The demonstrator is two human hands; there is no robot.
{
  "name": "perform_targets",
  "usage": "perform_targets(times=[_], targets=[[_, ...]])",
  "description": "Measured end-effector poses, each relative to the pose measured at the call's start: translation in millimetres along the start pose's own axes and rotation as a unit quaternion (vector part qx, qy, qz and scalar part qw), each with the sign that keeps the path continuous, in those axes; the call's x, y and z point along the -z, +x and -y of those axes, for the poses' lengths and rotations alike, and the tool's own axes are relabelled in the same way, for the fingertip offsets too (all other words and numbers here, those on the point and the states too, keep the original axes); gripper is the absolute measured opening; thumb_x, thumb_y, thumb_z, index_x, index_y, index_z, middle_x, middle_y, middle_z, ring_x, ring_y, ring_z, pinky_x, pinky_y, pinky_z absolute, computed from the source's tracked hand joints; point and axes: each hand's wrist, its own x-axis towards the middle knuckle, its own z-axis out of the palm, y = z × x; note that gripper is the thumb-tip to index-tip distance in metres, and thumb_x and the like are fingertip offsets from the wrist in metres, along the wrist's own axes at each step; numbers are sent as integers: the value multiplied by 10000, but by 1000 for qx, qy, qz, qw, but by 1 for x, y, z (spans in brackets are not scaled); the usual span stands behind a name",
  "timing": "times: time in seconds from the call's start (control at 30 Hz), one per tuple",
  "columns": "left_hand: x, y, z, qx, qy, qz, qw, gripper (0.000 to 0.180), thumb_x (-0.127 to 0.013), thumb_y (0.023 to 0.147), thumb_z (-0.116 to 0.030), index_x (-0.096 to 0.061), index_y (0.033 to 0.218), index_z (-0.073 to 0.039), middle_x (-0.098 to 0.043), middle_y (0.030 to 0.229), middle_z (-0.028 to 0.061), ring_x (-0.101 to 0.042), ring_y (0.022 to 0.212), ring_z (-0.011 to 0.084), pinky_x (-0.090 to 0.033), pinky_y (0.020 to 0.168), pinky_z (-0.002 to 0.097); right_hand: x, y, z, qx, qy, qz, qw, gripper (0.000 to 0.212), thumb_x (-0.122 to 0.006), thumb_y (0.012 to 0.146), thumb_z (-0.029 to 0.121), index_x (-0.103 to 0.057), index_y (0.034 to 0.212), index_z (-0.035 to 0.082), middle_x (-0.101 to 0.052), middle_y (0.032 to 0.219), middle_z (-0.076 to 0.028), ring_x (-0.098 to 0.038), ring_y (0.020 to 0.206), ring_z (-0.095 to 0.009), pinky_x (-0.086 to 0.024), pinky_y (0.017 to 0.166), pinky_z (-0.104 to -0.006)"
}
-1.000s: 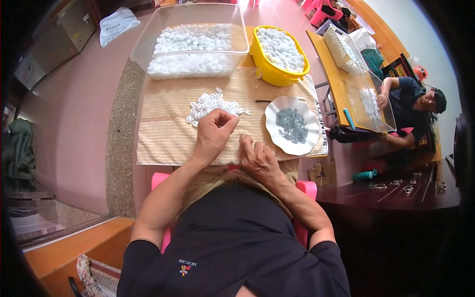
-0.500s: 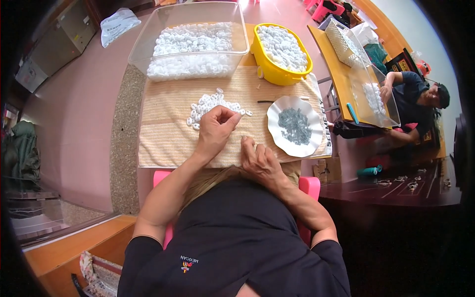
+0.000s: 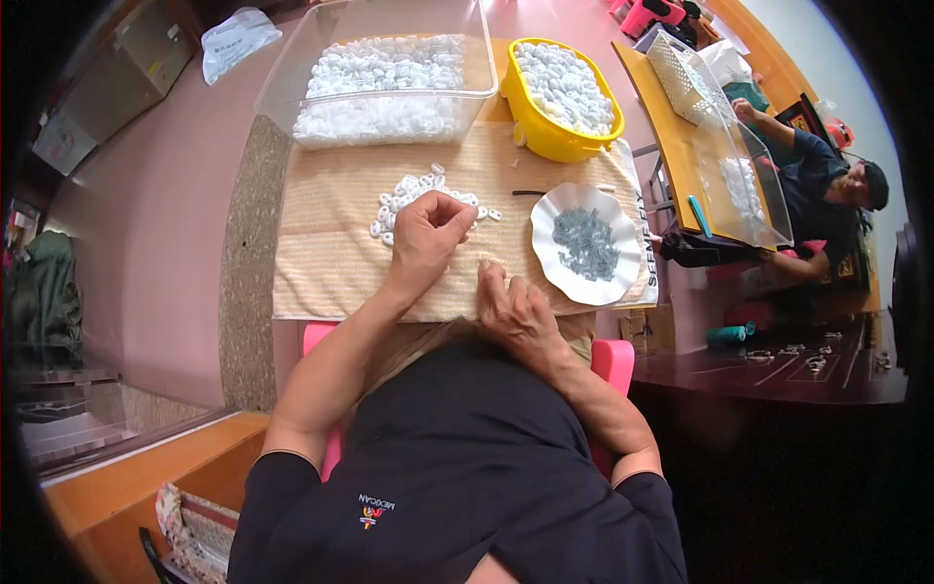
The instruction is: The recorder is manually assembling small white plastic rings by inserting tiny metal pins or components into them.
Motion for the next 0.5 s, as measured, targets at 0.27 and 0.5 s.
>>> perform_targets(times=[0.27, 0.5], targets=[[7, 6, -10, 5, -109, -15, 994, 146, -719, 857, -128, -628, 832, -16, -646, 723, 21, -584, 621, 54, -499, 563, 197, 17, -1, -12, -75, 241, 69, 965, 431, -623, 768, 139, -562, 1171, 1, -542, 945, -93, -555, 719, -203, -464, 602, -323], [10, 9, -8, 18, -100, -26, 994, 144, -723, 853, -126, -625, 832, -21, -652, 743, 26, -595, 633, 61, -518, 577, 201, 29, 11, -44, -158, 502, 91, 846, 352, -694, 814, 192, -606, 1119, 40, -608, 1068, -135, -638, 880, -326, -523, 724, -402]])
